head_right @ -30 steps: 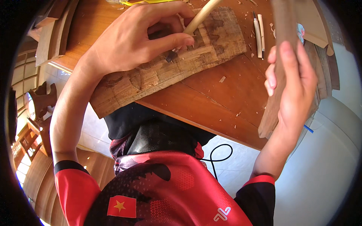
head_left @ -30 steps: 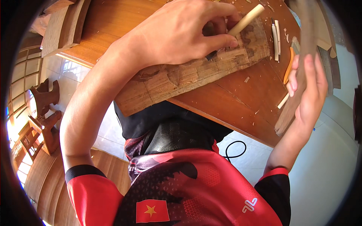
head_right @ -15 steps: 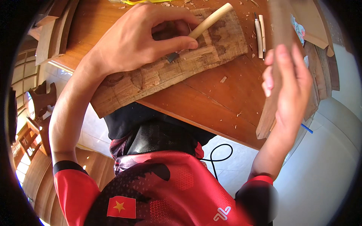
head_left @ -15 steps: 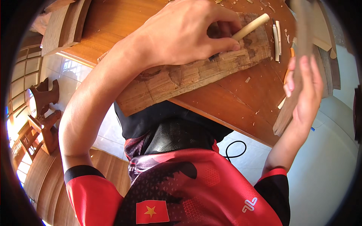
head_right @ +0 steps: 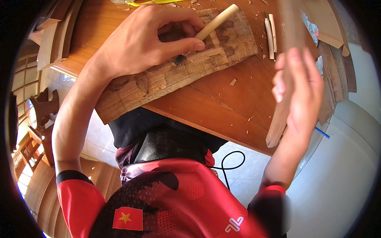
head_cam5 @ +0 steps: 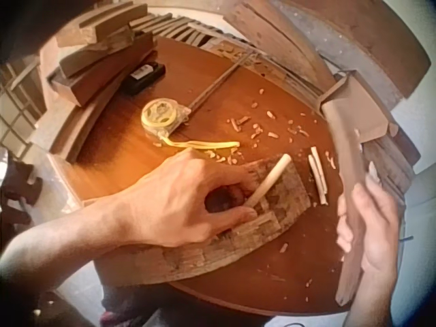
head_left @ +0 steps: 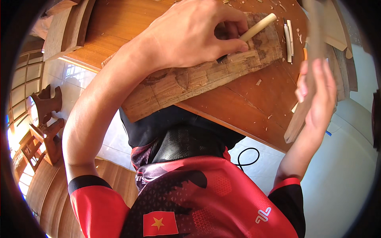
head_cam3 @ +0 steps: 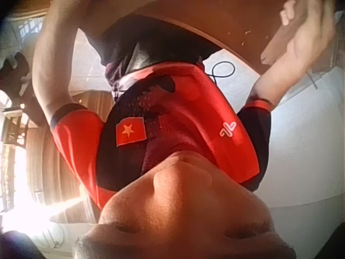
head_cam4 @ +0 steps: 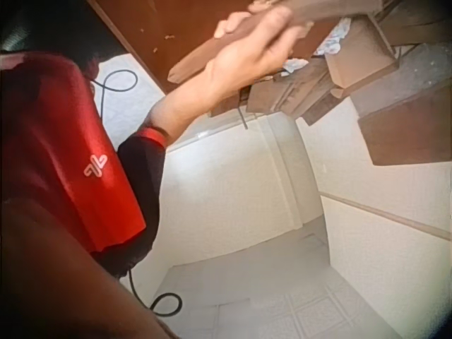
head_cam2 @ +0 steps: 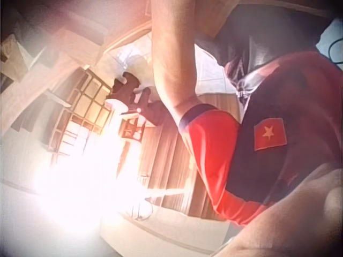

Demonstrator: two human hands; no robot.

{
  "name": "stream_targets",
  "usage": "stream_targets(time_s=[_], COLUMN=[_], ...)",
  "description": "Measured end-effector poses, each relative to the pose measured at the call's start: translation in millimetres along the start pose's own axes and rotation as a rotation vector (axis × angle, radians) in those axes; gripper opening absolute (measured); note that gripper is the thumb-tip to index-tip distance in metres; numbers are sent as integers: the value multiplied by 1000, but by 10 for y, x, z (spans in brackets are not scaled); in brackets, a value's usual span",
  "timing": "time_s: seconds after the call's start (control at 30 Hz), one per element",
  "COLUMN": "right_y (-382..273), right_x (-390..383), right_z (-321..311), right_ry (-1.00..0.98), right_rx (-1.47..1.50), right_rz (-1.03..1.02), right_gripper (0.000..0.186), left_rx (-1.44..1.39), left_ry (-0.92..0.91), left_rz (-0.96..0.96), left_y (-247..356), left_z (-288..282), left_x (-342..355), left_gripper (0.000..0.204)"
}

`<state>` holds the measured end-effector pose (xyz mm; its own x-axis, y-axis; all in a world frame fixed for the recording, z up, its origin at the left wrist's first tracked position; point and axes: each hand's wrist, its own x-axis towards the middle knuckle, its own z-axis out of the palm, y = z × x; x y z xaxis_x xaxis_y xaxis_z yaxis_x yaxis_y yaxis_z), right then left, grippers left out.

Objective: The person carves a design into a rectangular wooden block using a chisel and a wooden mallet. They repeatedly strike the chisel to remove wood shavings and shape the surface. The person occasionally pauses to inspect the carved area and adjust their grip on the tools.

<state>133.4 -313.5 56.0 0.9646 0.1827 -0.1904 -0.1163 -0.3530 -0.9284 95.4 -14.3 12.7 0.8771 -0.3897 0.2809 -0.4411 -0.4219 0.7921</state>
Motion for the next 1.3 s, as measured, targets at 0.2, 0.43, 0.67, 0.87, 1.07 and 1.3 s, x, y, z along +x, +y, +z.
stream_targets(time_s=[0.2, 0.43, 0.67, 0.87, 1.07, 1.3], right_y=[-13, -40, -108, -102, -110, -123], right_x=[45, 64, 88, 109, 109, 24], right_z=[91, 118, 60, 66, 47, 87], right_ry=[-196, -201, -245, -356, -257, -287], right_rx=[-77, -14, -125, -139, -136, -244], right_rz=[158, 154, 158, 151, 129, 127], right_gripper=[26, 31, 32, 33, 33, 34], left_rx=[-1, -106, -49, -45, -39, -40], left_ry=[-18, -7, -40, -50, -56, -34], left_rz=[-29, -12, -13, -28, -15, 7], left_y=[-66, -66, -38, -19, -36, -38], left_z=[44, 40, -8, -3, -11, 12], left_x=[18, -13, 3, 11, 18, -24], left_gripper=[28, 25, 24, 25, 26, 28])
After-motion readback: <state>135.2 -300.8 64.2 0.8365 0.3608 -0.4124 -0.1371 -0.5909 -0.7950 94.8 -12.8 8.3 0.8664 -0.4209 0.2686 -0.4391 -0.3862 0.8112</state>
